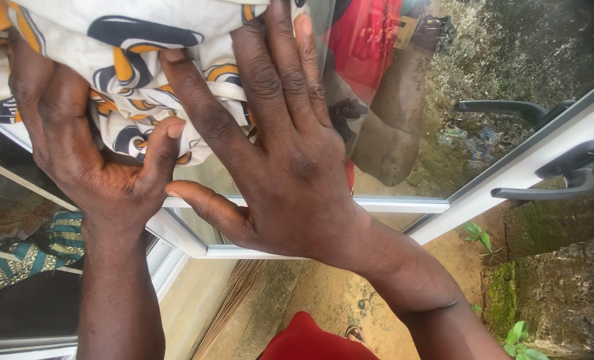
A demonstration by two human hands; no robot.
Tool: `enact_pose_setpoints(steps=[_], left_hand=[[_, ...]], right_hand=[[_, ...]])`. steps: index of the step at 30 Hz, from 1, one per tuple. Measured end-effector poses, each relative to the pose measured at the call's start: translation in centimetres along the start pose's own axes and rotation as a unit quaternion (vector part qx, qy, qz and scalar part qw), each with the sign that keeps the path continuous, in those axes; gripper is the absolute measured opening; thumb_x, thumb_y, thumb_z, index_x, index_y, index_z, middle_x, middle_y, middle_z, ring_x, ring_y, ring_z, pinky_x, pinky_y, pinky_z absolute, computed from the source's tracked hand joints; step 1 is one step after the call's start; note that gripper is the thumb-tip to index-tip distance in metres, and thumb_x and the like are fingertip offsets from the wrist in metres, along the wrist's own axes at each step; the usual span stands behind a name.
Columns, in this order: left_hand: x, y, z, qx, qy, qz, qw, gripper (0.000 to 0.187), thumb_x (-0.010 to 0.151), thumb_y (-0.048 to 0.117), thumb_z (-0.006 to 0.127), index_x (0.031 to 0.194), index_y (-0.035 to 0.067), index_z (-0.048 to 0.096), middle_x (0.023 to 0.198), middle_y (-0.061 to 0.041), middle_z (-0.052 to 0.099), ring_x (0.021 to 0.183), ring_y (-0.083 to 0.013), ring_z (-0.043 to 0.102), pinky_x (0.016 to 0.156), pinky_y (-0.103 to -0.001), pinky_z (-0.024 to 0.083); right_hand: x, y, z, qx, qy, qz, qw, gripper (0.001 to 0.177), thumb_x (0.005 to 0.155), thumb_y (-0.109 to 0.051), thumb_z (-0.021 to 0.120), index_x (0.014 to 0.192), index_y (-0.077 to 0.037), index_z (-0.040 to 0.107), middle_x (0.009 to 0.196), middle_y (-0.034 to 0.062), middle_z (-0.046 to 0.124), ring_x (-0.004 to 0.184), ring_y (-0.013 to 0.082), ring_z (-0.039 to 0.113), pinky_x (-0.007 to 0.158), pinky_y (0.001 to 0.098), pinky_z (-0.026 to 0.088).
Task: Cleaning a glass door using a patterned cloth.
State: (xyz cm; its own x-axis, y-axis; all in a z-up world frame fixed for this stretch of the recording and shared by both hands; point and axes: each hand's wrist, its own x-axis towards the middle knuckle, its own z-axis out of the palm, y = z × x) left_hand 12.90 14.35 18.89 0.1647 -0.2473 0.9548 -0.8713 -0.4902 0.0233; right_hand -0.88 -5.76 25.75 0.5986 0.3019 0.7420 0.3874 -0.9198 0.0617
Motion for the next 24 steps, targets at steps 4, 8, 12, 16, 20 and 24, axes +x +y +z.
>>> enact_pose_setpoints(steps=[4, 8, 12, 16, 20, 24], left_hand=[[-0.9, -1.2, -0.6, -0.011, 0.004, -0.011, 1.0, 0.078, 0.096, 0.05, 0.079, 0.149, 0.002, 0.05, 0.158, -0.027, 0.043, 0.154, -0.0389, 0.039, 0.123, -0.058, 0.04], [-2.0, -2.0, -0.6, 0.001, 0.007, -0.016, 1.0, 0.082, 0.102, 0.057, 0.076, 0.159, 0.008, 0.043, 0.161, -0.022, 0.041, 0.156, -0.0341, 0.038, 0.124, -0.053, 0.039], [-2.8, -1.2, -0.4, -0.004, 0.007, -0.049, 0.999, 0.081, 0.107, 0.062, 0.07, 0.162, 0.012, 0.039, 0.164, -0.018, 0.04, 0.155, -0.0309, 0.037, 0.128, -0.049, 0.039], [-3.8, -0.2, 0.1, -0.021, 0.009, -0.068, 0.997, 0.078, 0.108, 0.061, 0.067, 0.16, 0.011, 0.037, 0.165, -0.018, 0.04, 0.153, -0.0314, 0.038, 0.128, -0.05, 0.038], [-5.1, 0.4, 0.3, -0.025, 0.007, -0.096, 0.995, 0.076, 0.109, 0.058, 0.069, 0.158, 0.008, 0.04, 0.162, -0.02, 0.04, 0.153, -0.0346, 0.039, 0.125, -0.05, 0.037], [-5.8, 1.2, 0.1, -0.023, -0.008, -0.12, 0.992, 0.072, 0.107, 0.051, 0.071, 0.155, 0.006, 0.042, 0.159, -0.022, 0.042, 0.154, -0.0386, 0.04, 0.124, -0.052, 0.035]], right_hand=[[0.8, -0.9, 1.0, -0.028, -0.025, -0.007, 0.999, 0.081, 0.1, -0.069, 0.065, 0.156, -0.013, 0.047, 0.159, 0.036, 0.029, 0.153, 0.0562, 0.02, 0.13, 0.0677, 0.013], [1.1, -1.2, 2.5, 0.003, -0.005, -0.019, 1.0, 0.079, 0.101, -0.069, 0.064, 0.156, -0.014, 0.047, 0.159, 0.0367, 0.027, 0.154, 0.057, 0.018, 0.131, 0.0696, 0.012], [1.3, -1.7, 3.1, 0.038, 0.011, -0.015, 0.999, 0.078, 0.099, -0.065, 0.062, 0.155, -0.012, 0.047, 0.159, 0.0356, 0.029, 0.154, 0.0576, 0.018, 0.132, 0.0708, 0.015], [0.7, -2.2, 4.3, 0.055, 0.023, -0.021, 0.998, 0.078, 0.098, -0.064, 0.06, 0.154, -0.011, 0.048, 0.157, 0.0351, 0.03, 0.153, 0.057, 0.02, 0.131, 0.0726, 0.016], [-0.3, -2.6, 5.1, 0.071, 0.006, -0.015, 0.997, 0.075, 0.102, -0.06, 0.062, 0.155, -0.008, 0.048, 0.159, 0.0342, 0.033, 0.156, 0.0563, 0.022, 0.133, 0.07, 0.018], [-1.2, -2.9, 5.7, 0.082, 0.009, -0.022, 0.996, 0.076, 0.104, -0.058, 0.063, 0.155, -0.004, 0.049, 0.157, 0.0344, 0.036, 0.157, 0.0566, 0.024, 0.134, 0.0697, 0.018]])
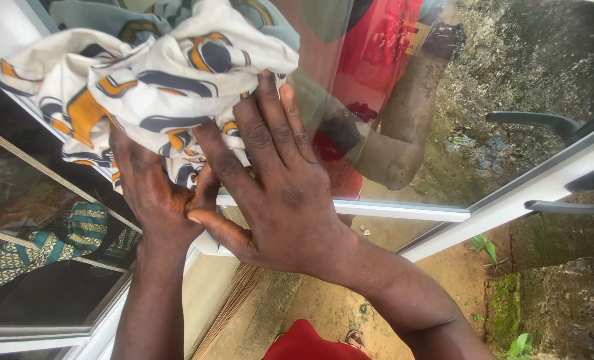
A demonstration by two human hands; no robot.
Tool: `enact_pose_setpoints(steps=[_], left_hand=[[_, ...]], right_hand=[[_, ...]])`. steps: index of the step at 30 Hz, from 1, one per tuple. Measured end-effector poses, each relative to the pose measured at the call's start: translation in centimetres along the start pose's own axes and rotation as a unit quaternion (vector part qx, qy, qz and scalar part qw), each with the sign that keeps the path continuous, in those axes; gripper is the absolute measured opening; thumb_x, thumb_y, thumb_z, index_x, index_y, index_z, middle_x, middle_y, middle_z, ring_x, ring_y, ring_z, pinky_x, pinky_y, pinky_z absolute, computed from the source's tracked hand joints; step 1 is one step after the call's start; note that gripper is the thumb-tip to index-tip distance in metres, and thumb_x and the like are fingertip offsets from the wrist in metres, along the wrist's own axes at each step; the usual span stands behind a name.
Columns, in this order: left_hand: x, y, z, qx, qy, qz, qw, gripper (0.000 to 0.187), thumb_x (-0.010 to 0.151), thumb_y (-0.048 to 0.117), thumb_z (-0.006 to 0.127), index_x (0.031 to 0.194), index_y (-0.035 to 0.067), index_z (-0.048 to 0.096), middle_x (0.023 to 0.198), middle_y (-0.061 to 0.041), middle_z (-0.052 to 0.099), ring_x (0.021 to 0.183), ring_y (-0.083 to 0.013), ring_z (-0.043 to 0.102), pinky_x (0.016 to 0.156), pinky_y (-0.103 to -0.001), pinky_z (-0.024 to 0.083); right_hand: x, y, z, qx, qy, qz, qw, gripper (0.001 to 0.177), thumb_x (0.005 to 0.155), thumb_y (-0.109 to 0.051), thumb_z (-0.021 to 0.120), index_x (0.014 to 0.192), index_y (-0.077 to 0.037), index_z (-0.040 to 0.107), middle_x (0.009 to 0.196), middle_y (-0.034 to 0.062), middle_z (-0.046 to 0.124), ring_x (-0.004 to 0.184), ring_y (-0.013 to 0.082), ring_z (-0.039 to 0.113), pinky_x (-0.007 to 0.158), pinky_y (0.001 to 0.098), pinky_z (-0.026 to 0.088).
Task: Cleaning a glass door using a patterned cloth.
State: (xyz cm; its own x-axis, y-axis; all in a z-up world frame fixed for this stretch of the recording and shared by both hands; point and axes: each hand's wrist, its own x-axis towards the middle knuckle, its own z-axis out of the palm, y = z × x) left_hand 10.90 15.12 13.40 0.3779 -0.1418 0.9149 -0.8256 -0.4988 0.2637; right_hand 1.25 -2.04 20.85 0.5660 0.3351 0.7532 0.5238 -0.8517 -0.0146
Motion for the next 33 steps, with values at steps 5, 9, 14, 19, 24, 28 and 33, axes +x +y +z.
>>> enact_pose_setpoints(steps=[5, 9, 14, 19, 24, 28, 33], left_hand=[[-1.2, -0.2, 0.2, -0.021, 0.0, -0.009, 1.0, 0.073, 0.106, 0.048, 0.074, 0.155, 0.004, 0.042, 0.155, -0.022, 0.045, 0.149, -0.0395, 0.045, 0.121, -0.051, 0.038], [-2.3, -0.5, 0.4, -0.034, -0.001, -0.017, 0.999, 0.071, 0.105, 0.042, 0.074, 0.156, 0.003, 0.042, 0.149, -0.023, 0.049, 0.142, -0.0423, 0.049, 0.118, -0.053, 0.04], [-5.2, -1.4, 1.0, -0.013, -0.01, -0.033, 0.999, 0.067, 0.105, 0.038, 0.072, 0.151, -0.001, 0.043, 0.149, -0.027, 0.05, 0.14, -0.0483, 0.049, 0.118, -0.059, 0.042], [-8.5, -3.1, 2.1, 0.031, -0.005, -0.027, 0.999, 0.065, 0.102, 0.037, 0.069, 0.147, -0.002, 0.045, 0.148, -0.027, 0.051, 0.142, -0.053, 0.049, 0.121, -0.066, 0.04], [-9.9, -4.1, 2.5, 0.023, 0.017, -0.054, 0.998, 0.061, 0.102, 0.037, 0.068, 0.145, -0.001, 0.048, 0.147, -0.026, 0.051, 0.14, -0.0536, 0.049, 0.118, -0.064, 0.042], [-10.6, -4.0, 2.7, 0.026, 0.021, -0.078, 0.996, 0.056, 0.104, 0.033, 0.067, 0.145, 0.001, 0.049, 0.149, -0.026, 0.051, 0.143, -0.052, 0.047, 0.122, -0.064, 0.038], [-12.3, -4.0, 3.2, 0.047, 0.032, -0.096, 0.994, 0.048, 0.106, 0.027, 0.063, 0.145, 0.002, 0.05, 0.152, -0.024, 0.05, 0.147, -0.0488, 0.045, 0.128, -0.067, 0.027]], right_hand=[[-0.6, -0.6, 1.1, 0.009, -0.006, 0.001, 1.0, 0.075, 0.103, -0.056, 0.063, 0.152, -0.001, 0.051, 0.151, 0.0361, 0.042, 0.155, 0.0573, 0.029, 0.133, 0.0693, 0.019], [-1.2, -1.1, 2.2, 0.026, -0.018, 0.003, 1.0, 0.073, 0.103, -0.054, 0.063, 0.148, 0.003, 0.053, 0.146, 0.0363, 0.045, 0.153, 0.0576, 0.031, 0.132, 0.069, 0.02], [-1.9, -1.8, 2.7, 0.037, -0.035, 0.005, 0.999, 0.072, 0.101, -0.051, 0.064, 0.143, 0.006, 0.054, 0.144, 0.036, 0.046, 0.152, 0.0571, 0.033, 0.131, 0.0674, 0.021], [-2.6, -2.3, 3.8, 0.046, -0.047, 0.005, 0.998, 0.072, 0.101, -0.05, 0.065, 0.143, 0.007, 0.054, 0.146, 0.0364, 0.046, 0.152, 0.0561, 0.034, 0.131, 0.0642, 0.021], [-2.7, -2.9, 5.9, 0.068, -0.067, 0.01, 0.995, 0.072, 0.1, -0.049, 0.065, 0.142, 0.008, 0.053, 0.145, 0.0355, 0.047, 0.152, 0.0554, 0.035, 0.132, 0.0631, 0.021], [-2.9, -3.2, 7.0, 0.074, -0.073, 0.013, 0.995, 0.071, 0.099, -0.048, 0.065, 0.143, 0.007, 0.054, 0.147, 0.0356, 0.047, 0.152, 0.0543, 0.036, 0.132, 0.0626, 0.021], [-4.0, -3.2, 7.7, 0.081, -0.083, 0.006, 0.993, 0.071, 0.1, -0.048, 0.064, 0.143, 0.008, 0.054, 0.147, 0.0347, 0.048, 0.151, 0.0531, 0.037, 0.132, 0.0625, 0.022]])
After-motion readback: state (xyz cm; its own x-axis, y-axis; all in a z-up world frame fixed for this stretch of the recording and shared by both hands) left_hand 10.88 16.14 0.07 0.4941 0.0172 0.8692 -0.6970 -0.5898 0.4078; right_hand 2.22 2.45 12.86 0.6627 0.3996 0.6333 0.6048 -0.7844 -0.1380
